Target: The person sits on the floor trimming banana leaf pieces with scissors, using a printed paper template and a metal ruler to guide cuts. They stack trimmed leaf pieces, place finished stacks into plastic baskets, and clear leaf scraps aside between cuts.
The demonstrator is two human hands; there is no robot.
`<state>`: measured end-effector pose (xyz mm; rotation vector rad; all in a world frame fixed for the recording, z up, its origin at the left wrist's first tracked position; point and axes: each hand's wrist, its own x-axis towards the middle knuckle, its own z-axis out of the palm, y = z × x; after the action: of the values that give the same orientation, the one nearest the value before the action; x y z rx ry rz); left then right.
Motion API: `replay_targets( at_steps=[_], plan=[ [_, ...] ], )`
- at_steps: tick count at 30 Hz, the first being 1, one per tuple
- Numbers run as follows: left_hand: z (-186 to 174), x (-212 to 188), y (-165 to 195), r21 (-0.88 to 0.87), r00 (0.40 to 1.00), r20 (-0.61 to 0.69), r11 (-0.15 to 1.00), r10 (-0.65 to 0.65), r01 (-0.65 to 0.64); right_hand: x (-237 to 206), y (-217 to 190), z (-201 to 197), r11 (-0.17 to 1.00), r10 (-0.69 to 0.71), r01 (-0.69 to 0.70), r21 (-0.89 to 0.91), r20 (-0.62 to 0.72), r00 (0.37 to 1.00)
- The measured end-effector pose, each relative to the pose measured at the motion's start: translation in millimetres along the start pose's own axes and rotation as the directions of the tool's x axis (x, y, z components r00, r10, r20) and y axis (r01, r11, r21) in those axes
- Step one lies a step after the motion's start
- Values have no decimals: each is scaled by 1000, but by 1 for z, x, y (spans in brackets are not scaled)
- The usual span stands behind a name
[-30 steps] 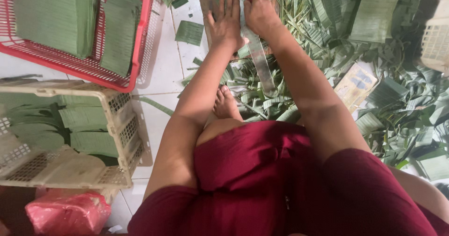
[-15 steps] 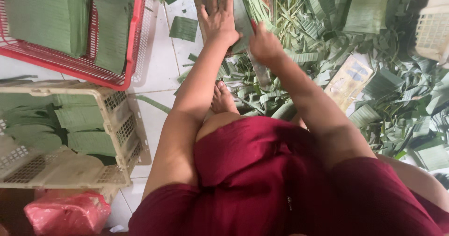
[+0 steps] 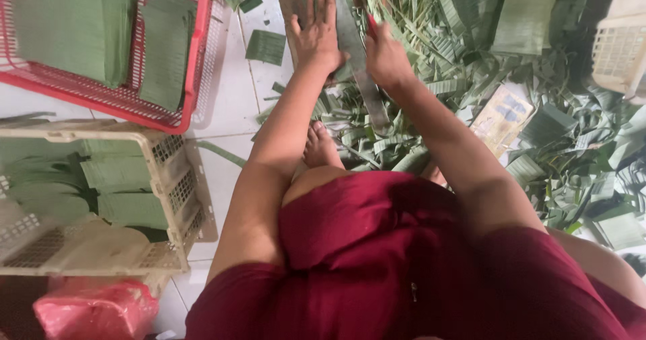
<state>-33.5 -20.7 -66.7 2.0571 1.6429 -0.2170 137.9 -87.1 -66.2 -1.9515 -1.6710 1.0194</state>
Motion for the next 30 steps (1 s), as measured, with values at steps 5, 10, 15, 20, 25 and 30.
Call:
replay_targets(
  at_steps=[5,10,15,20,25,30],
  plan=[
    [-6,2,3,12,998,56,1000,-26,25,81,-30,9,833,-352,396,-387,182,918],
    [-8,2,4,17,998,64,1000,-22,21,85,-31,13,964,-167,184,-191,100,981],
    [-4,-1,-1,-2,1000,12,1000,-10,10,1,4,23,969,-56,80,-235,109,993],
    [2,2,-5,-25,999,-37,1000,15,-15,-119,54,11,954,-6,54,-296,160,987],
    [5,0,-10,-24,998,-50,999,47,-49,-114,71,9,994,110,-110,-8,32,993],
    [-2,-2,-9,-26,1000,-5,999,23,-23,-48,59,13,722,-562,531,-443,72,824]
  ],
)
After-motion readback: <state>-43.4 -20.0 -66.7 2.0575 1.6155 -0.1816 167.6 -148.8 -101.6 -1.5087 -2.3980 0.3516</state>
